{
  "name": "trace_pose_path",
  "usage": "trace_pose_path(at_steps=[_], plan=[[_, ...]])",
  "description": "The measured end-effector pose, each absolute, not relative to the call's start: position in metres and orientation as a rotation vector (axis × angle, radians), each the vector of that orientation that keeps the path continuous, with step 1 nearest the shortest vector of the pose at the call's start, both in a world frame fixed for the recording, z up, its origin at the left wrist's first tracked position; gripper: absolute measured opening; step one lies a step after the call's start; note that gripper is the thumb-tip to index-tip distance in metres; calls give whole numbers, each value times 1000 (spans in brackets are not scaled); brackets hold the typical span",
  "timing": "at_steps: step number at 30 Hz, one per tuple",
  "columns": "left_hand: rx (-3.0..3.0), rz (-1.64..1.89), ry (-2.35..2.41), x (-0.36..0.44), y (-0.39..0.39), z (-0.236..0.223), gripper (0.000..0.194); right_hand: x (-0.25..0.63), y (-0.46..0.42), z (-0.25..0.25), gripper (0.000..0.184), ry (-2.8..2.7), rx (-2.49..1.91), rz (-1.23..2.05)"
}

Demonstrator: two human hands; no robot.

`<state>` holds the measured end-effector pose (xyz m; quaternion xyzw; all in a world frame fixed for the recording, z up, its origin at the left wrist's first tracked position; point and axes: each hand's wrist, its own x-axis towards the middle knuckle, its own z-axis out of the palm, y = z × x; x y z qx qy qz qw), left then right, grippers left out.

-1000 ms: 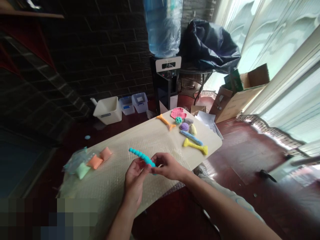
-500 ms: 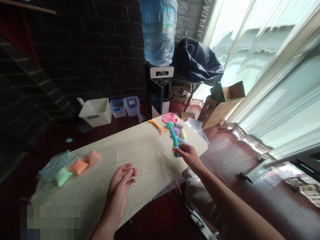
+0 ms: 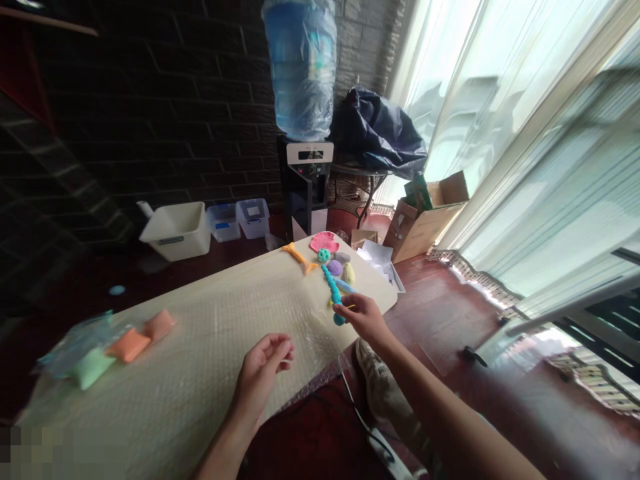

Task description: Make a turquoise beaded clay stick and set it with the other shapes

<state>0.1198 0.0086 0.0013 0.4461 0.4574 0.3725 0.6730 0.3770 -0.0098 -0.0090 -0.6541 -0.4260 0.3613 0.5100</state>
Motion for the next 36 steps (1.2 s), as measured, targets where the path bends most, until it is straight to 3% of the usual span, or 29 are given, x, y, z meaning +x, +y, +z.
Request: trace_pose_path(at_steps=[9, 26, 36], plan=[[950, 869, 1070, 120, 10, 9, 48, 373, -2, -9, 18, -1171, -1851, 676], [960, 807, 1131, 109, 11, 6, 56, 370, 6, -21, 9, -1329, -1996, 458], [991, 754, 1156, 106, 14, 2, 58, 369, 4, -13, 14, -1323, -2026, 553]])
